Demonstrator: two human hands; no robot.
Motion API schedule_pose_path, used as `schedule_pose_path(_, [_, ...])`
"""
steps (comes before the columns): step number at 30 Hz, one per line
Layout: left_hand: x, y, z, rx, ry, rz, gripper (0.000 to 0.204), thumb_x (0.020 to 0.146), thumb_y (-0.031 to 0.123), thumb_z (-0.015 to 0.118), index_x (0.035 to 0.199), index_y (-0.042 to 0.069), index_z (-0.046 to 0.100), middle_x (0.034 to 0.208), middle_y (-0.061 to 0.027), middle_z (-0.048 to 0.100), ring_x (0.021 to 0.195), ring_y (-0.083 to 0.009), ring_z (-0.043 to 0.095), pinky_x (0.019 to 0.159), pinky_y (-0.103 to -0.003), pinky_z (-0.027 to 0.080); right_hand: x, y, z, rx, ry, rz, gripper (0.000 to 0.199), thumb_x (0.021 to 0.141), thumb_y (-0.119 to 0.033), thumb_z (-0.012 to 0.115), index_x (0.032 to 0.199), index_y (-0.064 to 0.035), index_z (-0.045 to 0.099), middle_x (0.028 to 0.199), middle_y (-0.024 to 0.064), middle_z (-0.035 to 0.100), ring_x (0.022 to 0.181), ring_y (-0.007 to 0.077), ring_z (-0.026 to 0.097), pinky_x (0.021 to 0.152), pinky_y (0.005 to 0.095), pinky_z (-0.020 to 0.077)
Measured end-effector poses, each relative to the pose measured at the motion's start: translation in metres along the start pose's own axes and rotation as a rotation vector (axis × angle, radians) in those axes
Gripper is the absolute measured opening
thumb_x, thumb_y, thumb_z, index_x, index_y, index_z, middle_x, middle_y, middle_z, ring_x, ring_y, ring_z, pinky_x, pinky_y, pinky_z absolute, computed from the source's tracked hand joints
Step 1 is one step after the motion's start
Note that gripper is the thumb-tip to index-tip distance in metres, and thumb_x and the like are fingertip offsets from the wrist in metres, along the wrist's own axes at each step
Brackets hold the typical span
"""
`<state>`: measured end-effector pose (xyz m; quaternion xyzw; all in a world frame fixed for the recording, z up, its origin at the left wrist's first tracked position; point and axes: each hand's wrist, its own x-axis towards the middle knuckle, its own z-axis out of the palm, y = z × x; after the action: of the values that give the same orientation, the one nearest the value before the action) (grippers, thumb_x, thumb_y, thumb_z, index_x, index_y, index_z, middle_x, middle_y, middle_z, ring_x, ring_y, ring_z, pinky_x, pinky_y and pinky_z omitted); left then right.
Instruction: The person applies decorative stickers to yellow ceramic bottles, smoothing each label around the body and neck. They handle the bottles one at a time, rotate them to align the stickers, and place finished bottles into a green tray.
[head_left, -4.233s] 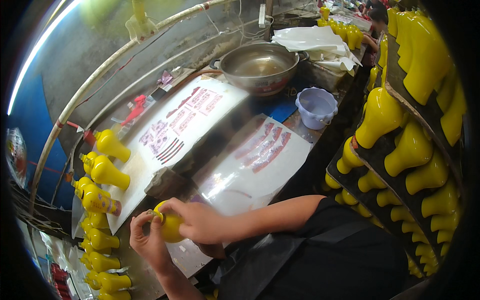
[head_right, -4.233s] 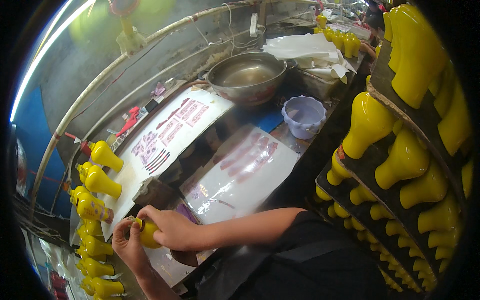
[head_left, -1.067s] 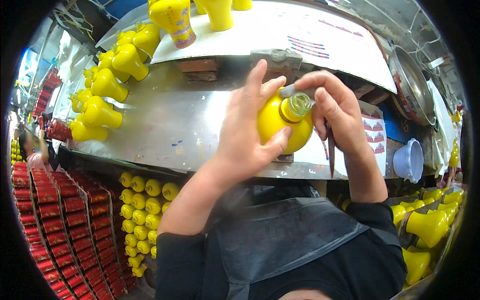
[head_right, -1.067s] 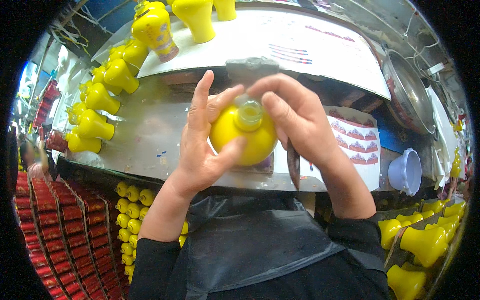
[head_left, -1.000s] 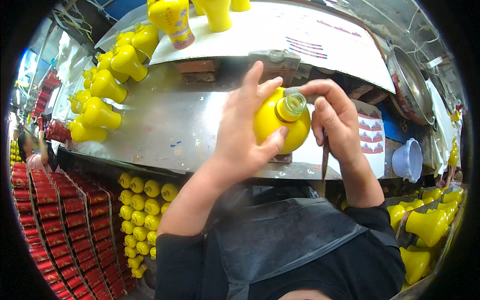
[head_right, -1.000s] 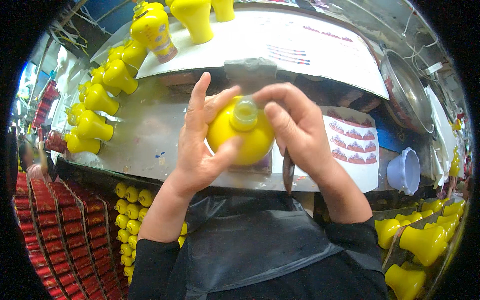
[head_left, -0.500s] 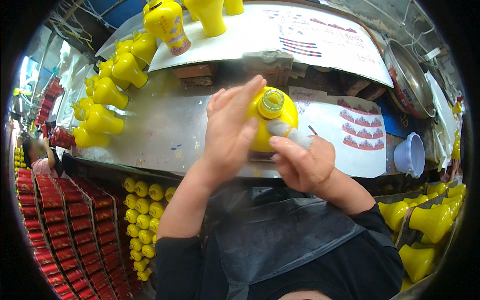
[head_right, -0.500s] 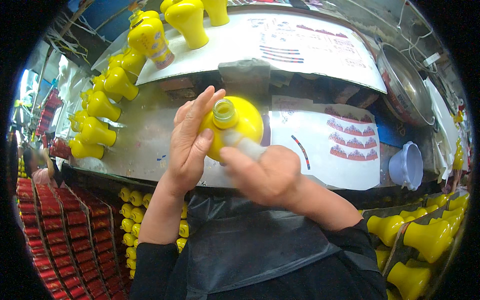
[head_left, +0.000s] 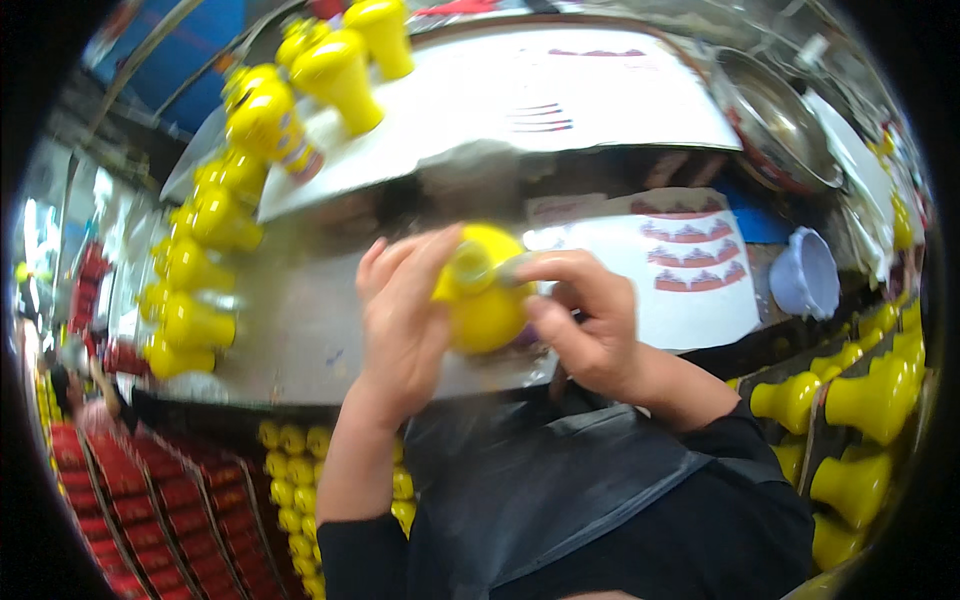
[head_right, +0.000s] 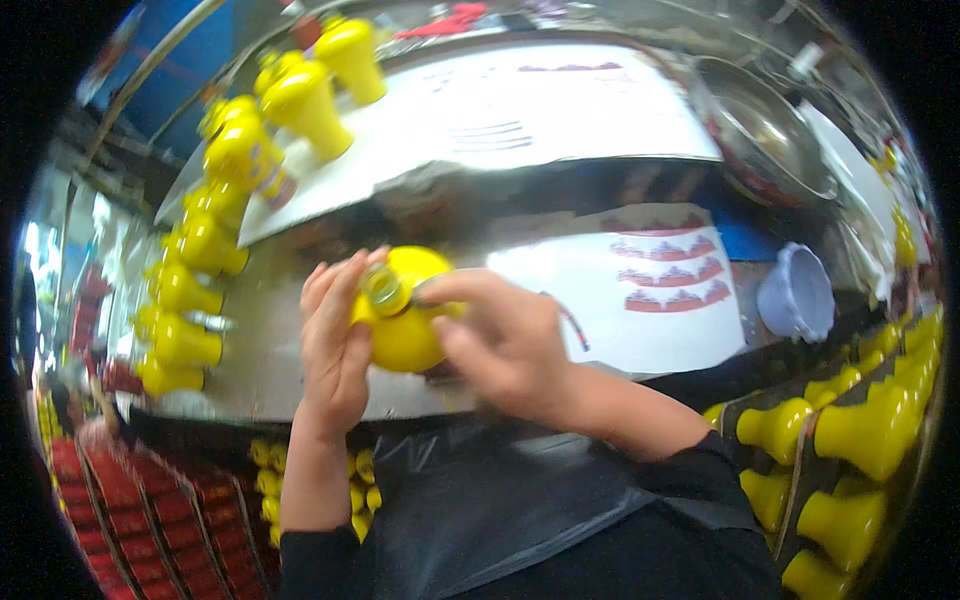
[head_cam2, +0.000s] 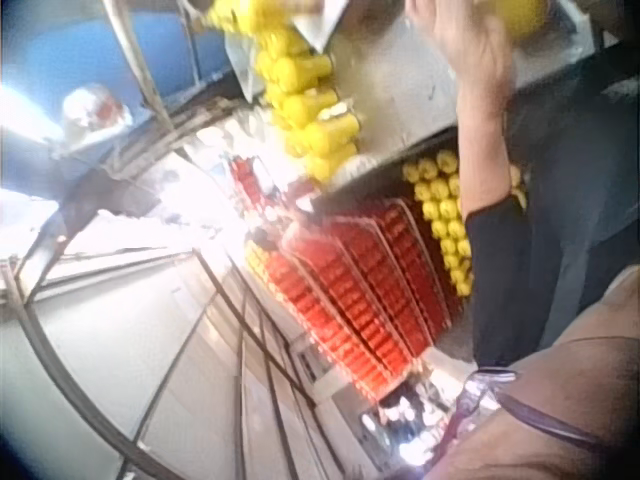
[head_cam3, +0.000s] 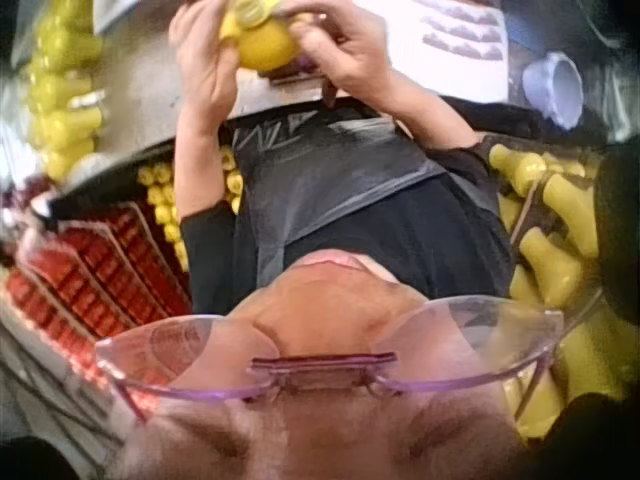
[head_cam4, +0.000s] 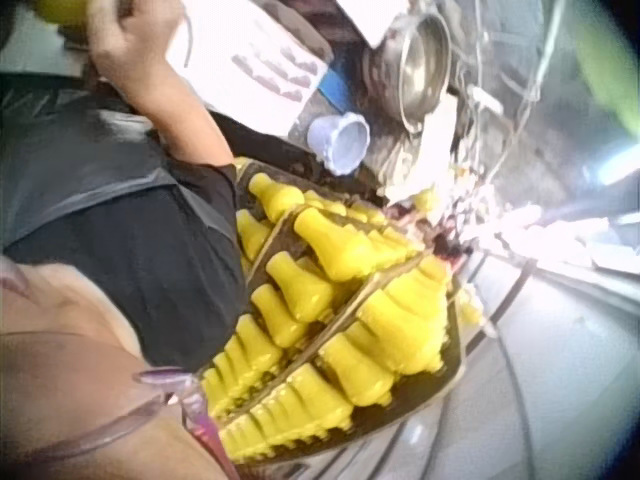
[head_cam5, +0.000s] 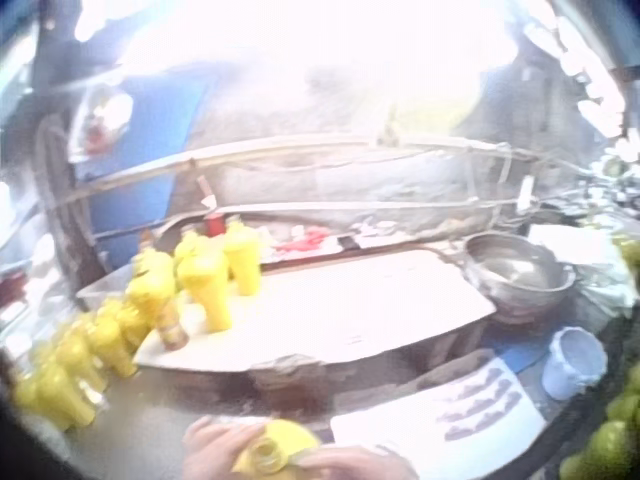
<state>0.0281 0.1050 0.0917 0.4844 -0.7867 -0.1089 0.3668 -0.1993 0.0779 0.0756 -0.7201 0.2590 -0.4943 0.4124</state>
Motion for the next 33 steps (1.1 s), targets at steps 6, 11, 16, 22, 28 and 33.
schedule_pose_path(6, [-0.005, 0.005, 0.011, -0.025, 0.092, -0.065, 0.05, 0.096, 0.021, 0.047, 0.142, 0.001, 0.056, 0.136, -0.0157, 0.062, 0.134, -0.0333, 0.05, 0.123, -0.049, 0.02, 0.046, -0.011, -0.019, 0.215, -0.193, 0.224, 0.042, 0.101, -0.025, 0.057, 0.136, -0.0029, 0.053, 0.129, 0.018, 0.059, 0.13, 0.0294, 0.054, 0.111, 0.041, 0.0441])
schedule_pose_path(11, [-0.014, -0.004, 0.01, -0.016, 0.04, -0.03, 0.054, 0.108, 0.028, 0.042, 0.154, -0.001, 0.041, 0.148, -0.0175, 0.053, 0.146, -0.0356, 0.037, 0.124, -0.05, 0.018, 0.067, -0.005, -0.017, 0.137, -0.266, 0.13, 0.045, 0.1, -0.034, 0.063, 0.127, 0.001, 0.057, 0.122, 0.0259, 0.067, 0.117, 0.04, 0.065, 0.1, 0.0437, 0.0494])
schedule_pose_path(16, [-0.005, -0.005, 0.001, 0.073, -0.018, 0.042, 0.047, 0.107, 0.026, 0.042, 0.148, 0.005, 0.05, 0.144, -0.0169, 0.058, 0.137, -0.031, 0.05, 0.126, -0.051, 0.012, 0.042, -0.015, -0.013, 0.117, -0.063, 0.192, 0.037, 0.099, -0.03, 0.065, 0.12, 0.0001, 0.062, 0.112, 0.0216, 0.071, 0.109, 0.0343, 0.07, 0.093, 0.0398, 0.053])
schedule_pose_path(22, [0.01, 0.005, -0.006, 0.125, 0.104, 0.174, 0.037, 0.095, 0.013, 0.05, 0.127, 0.005, 0.064, 0.136, -0.0147, 0.065, 0.131, -0.0319, 0.055, 0.124, -0.052, 0.016, -0.008, -0.021, 0.003, -0.404, -0.04, -0.124, 0.033, 0.096, -0.021, 0.067, 0.126, -0.0089, 0.063, 0.093, 0.0157, 0.07, 0.072, 0.0298, 0.071, 0.062, 0.0405, 0.0544])
schedule_pose_path(28, [0.03, 0.01, -0.024, 0.221, 0.143, 0.248, 0.028, 0.1, 0.025, 0.044, 0.092, 0.007, 0.062, 0.123, -0.014, 0.07, 0.126, -0.0353, 0.057, 0.121, -0.05, 0.021, -0.013, -0.015, 0.027, -0.663, -0.082, -0.466, 0.036, 0.089, -0.013, 0.067, 0.125, -0.0091, 0.065, 0.069, 0.0048, 0.057, 0.055, 0.0218, 0.061, 0.047, 0.0372, 0.0467])
schedule_pose_path(33, [0.042, 0.021, -0.027, 0.288, 0.043, 0.188, 0.049, 0.109, 0.04, 0.037, 0.084, 0.005, 0.06, 0.124, -0.013, 0.069, 0.127, -0.0341, 0.056, 0.121, -0.05, 0.02, -0.014, -0.01, 0.019, -0.615, -0.015, -0.447, 0.018, 0.091, -0.015, 0.058, 0.109, -0.0119, 0.059, 0.07, 0.0063, 0.058, 0.054, 0.0263, 0.064, 0.045, 0.0382, 0.0476])
